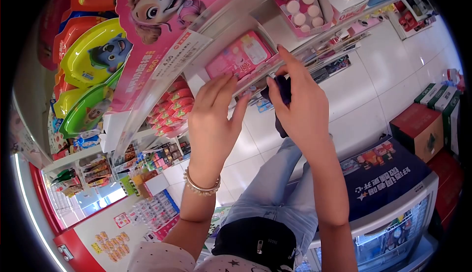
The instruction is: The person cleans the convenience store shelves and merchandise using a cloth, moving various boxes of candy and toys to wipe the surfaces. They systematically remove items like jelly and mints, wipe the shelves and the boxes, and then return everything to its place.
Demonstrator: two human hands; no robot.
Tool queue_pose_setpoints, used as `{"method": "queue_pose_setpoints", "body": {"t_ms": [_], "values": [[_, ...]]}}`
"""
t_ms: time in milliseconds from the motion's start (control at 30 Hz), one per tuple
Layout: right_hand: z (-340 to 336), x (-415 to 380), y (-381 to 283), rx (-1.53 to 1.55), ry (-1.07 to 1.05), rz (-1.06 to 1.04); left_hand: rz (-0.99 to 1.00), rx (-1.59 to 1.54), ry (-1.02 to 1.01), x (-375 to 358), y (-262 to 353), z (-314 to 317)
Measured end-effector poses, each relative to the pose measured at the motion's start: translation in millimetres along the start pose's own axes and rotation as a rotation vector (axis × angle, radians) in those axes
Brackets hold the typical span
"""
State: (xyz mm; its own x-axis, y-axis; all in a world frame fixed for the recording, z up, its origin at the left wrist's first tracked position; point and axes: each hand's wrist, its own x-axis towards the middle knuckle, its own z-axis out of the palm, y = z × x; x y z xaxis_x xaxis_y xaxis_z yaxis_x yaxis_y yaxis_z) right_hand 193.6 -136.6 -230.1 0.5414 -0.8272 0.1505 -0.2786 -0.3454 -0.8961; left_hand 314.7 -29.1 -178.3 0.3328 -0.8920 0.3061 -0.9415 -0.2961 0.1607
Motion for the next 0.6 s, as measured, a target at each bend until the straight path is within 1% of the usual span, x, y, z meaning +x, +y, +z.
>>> {"method": "queue_pose_setpoints", "body": {"t_ms": [100,133,233,333,367,433,467,567,600], "values": [[1.3,1.9,0.0,-0.040,-0.036,-0.042,-0.038,-0.021,0.111,3.4,7.1,-4.6],[2.2,1.4,-1.0,-0.053,-0.048,-0.056,-0.026,-0.014,0.202,9.4,8.3,-4.2],[6.4,-0.9,-7.7,-0.056,-0.101,-0.049,0.000,0.050,0.305,22.6,11.4,-4.3],[5.4,2.8,-13.1,-0.115,-0.120,-0.039,0.022,0.014,0.234,17.3,12.0,-1.9],[3.5,6.8,-15.1,-0.146,-0.092,-0.057,0.026,0.012,0.201,14.5,12.4,-0.2],[-4.7,20.3,-20.5,-0.212,-0.038,-0.088,-0.023,0.036,0.175,12.6,14.3,2.7],[-9.4,29.0,-26.6,-0.270,-0.051,-0.073,-0.058,0.049,0.153,11.4,12.3,5.8],[-18.8,56.9,-37.4,-0.474,-0.130,-0.209,-0.144,0.039,0.147,6.2,2.2,11.5],[-15.7,65.5,-41.9,-0.546,-0.112,-0.258,-0.168,0.026,0.155,6.0,-0.2,11.9]]}}
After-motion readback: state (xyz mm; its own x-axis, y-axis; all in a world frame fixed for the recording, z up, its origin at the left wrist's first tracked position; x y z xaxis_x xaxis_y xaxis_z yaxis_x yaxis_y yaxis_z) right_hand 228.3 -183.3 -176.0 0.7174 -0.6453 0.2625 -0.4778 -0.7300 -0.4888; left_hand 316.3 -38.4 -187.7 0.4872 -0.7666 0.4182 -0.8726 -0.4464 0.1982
